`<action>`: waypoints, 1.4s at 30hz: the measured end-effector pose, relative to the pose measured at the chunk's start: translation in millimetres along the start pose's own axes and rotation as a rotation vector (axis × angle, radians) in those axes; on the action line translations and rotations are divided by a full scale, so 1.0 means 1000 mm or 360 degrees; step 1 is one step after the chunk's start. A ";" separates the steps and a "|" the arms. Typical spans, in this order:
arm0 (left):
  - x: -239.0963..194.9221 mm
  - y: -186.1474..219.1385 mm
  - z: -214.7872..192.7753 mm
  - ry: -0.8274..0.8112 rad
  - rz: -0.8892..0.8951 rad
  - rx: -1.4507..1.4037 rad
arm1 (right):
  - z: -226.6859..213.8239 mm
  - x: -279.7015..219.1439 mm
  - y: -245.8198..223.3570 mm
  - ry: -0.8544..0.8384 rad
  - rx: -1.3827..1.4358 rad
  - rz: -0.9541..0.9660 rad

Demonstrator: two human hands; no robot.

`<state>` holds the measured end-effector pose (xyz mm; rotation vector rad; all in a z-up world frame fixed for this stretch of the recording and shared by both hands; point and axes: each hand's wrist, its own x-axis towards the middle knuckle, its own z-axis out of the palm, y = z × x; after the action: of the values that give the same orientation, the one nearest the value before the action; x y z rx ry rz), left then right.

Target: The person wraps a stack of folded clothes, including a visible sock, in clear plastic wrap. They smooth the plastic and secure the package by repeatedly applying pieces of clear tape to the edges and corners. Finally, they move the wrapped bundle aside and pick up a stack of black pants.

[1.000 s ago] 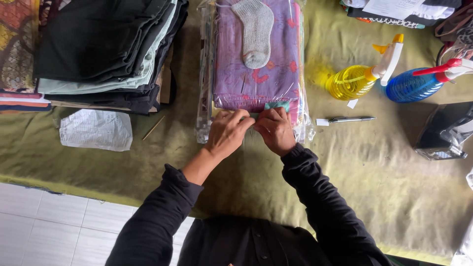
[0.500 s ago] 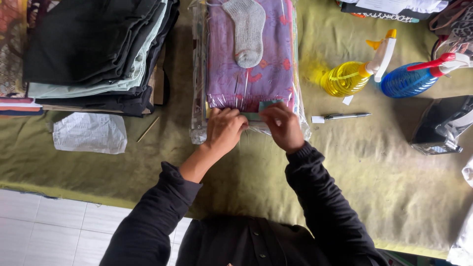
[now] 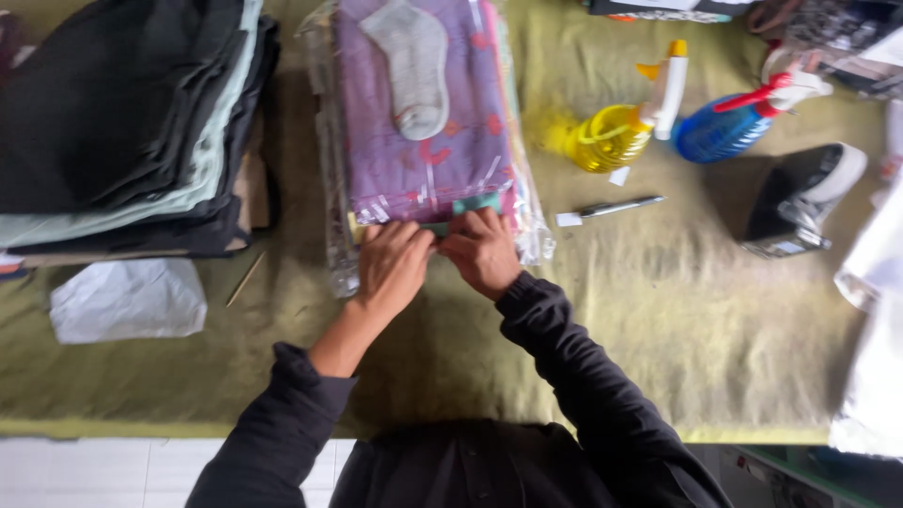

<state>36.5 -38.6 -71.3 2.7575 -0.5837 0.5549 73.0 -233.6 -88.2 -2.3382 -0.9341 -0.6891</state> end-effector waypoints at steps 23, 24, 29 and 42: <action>0.013 0.000 -0.013 -0.0198 -0.0116 -0.0098 | -0.263 -0.133 0.202 0.0822 -0.0510 0.1111; 0.015 0.002 -0.014 -0.0197 -0.0108 -0.0099 | -0.276 -0.156 0.227 0.0828 -0.0515 0.1114; 0.017 0.004 -0.017 -0.0214 -0.0137 -0.0161 | -0.316 -0.253 0.340 0.0271 -0.0802 0.1862; 0.020 0.007 -0.018 -0.0238 -0.0187 -0.0151 | -0.325 -0.149 0.278 0.0751 0.0566 0.2721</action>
<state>44.8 -45.5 -45.8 2.7372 -0.4637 0.2887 97.0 -681.0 -19.8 -1.6482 1.0463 -0.2042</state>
